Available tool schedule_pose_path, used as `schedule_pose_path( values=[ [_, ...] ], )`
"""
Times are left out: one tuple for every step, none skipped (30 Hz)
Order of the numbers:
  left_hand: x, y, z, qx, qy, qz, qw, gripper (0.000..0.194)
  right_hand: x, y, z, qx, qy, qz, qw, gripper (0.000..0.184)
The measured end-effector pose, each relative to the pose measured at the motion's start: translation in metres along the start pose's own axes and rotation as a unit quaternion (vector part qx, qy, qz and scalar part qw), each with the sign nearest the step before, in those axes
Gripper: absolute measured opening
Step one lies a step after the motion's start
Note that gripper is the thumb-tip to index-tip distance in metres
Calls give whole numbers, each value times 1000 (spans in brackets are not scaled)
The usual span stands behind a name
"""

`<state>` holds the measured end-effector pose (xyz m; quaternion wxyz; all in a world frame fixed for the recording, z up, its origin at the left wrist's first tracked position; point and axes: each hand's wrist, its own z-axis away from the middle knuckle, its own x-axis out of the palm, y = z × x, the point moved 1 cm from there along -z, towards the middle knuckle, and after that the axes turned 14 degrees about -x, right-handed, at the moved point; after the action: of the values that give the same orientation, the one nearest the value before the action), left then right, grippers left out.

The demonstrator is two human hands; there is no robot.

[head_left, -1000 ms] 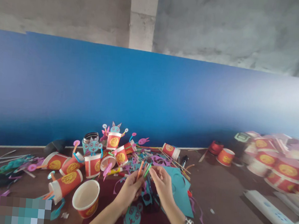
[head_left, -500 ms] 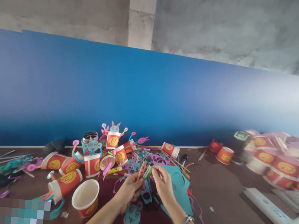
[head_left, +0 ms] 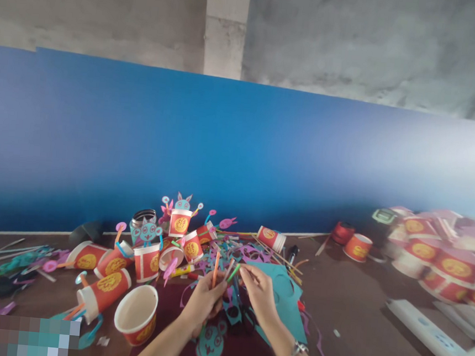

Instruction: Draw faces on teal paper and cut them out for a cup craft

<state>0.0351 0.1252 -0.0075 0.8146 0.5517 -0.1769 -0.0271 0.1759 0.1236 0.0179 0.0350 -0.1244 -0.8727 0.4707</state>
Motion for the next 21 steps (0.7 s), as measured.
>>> schedule_pose_path(
  values=[
    [0, 0, 0, -3, 3, 3, 1000, 40, 0, 0, 0, 2, -2, -6, 1000, 41],
    [0, 0, 0, -7, 8, 6, 1000, 41, 0, 0, 1, 5, -4, -11, 1000, 41],
    [0, 1, 1, -9, 13, 7, 1000, 42, 0, 0, 1, 8, -8, -16, 1000, 40],
    [0, 1, 1, -9, 17, 7, 1000, 43, 1, 0, 1, 12, -10, -19, 1000, 39],
    [0, 1, 1, -9, 20, 5, 1000, 43, 1, 0, 2, 14, -11, -19, 1000, 38],
    [0, 1, 1, -8, 20, 3, 1000, 42, 1, 1, 2, 16, -12, -16, 1000, 38],
    [0, 0, 1, -5, 20, -1, 1000, 42, 1, 2, 2, 17, -12, -13, 1000, 37],
    [0, 0, 1, -3, 20, -4, 1000, 41, 1, 2, 2, 18, -12, -8, 1000, 37],
    [1, 0, 1, 0, 20, -7, 1000, 40, 1, 2, 2, 17, -14, -3, 1000, 36],
    [1, 0, 1, 2, 20, -10, 1000, 40, 0, 2, 2, 15, -16, 1, 1000, 35],
    [1, 0, 1, 3, 21, -12, 1000, 40, 0, 1, 2, 11, -19, 6, 1000, 35],
    [2, 0, 1, 5, 21, -12, 1000, 40, 0, 1, 2, 6, -21, 10, 1000, 34],
    [2, 0, 2, 5, 18, -10, 1000, 40, 0, 0, 2, 0, -21, 15, 1000, 33],
    [2, 0, 2, 4, 11, -7, 1000, 40, -1, -1, 2, -5, -21, 19, 1000, 32],
    [2, 1, 2, 1, -2, -1, 1000, 39, -1, -2, 2, -9, -19, 22, 1000, 31],
    [1, 1, 3, -5, -20, 8, 1000, 39, -1, -2, 2, -9, -17, 21, 1000, 29],
    [1, 2, 3, -14, -45, 19, 999, 38, -1, -1, 2, -3, -13, 14, 1000, 28],
    [0, 2, 3, -26, -75, 33, 996, 37, -1, 0, 1, 11, -5, 0, 1000, 27],
    [-1, 3, 3, -40, -105, 49, 992, 36, -1, 2, 1, 32, 3, -19, 999, 26],
    [-2, 3, 3, -52, -132, 64, 988, 36, -2, 4, 1, 55, 10, -40, 998, 25],
    [-3, 3, 3, -58, -149, 75, 984, 35, -2, 7, 0, 72, 15, -61, 995, 23]
  ],
)
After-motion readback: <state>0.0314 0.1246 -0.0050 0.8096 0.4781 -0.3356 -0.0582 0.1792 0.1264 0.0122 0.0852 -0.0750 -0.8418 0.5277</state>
